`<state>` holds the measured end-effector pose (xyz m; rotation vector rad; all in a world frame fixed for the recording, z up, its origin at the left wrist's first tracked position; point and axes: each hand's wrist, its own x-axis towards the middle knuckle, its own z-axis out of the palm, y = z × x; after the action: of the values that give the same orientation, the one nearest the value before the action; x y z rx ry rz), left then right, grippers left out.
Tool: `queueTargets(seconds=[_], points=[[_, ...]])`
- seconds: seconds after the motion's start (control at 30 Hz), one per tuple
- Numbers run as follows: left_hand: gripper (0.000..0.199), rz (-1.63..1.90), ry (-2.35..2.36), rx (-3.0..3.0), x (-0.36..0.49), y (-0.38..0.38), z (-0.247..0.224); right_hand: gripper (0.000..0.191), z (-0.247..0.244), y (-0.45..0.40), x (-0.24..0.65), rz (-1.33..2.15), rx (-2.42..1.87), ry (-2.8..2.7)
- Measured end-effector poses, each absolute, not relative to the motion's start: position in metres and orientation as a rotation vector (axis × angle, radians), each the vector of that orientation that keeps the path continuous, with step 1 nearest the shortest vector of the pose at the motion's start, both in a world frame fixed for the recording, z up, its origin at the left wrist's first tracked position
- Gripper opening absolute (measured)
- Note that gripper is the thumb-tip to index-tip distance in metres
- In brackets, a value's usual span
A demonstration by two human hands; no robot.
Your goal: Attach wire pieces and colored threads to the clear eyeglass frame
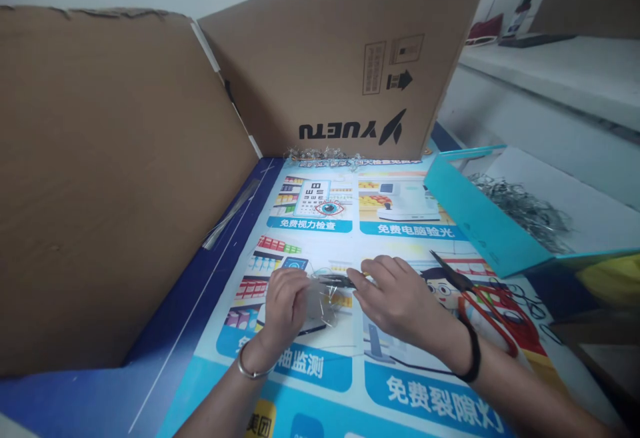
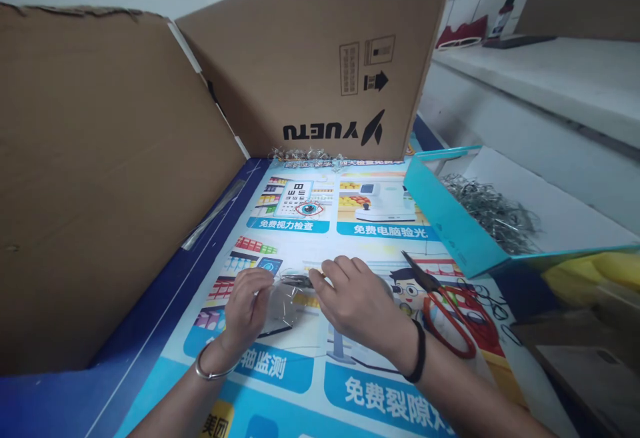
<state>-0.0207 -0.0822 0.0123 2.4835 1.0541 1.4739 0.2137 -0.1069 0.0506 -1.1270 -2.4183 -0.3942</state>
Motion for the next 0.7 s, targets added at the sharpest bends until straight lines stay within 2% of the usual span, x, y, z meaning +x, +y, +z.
queueTargets(seconds=[0.43, 0.7], points=[[0.014, 1.545, 0.99, 2.552, -0.0196, -0.0868, 0.0201, 0.03, 0.0608, -0.1159, 0.214, -0.501, -1.075, -2.477], [0.018, 1.491, 1.117, 2.556, -0.0181, -0.09, 0.0188, 0.032, 0.0554, -0.1166, 0.2095, -0.547, -1.115, -2.505]])
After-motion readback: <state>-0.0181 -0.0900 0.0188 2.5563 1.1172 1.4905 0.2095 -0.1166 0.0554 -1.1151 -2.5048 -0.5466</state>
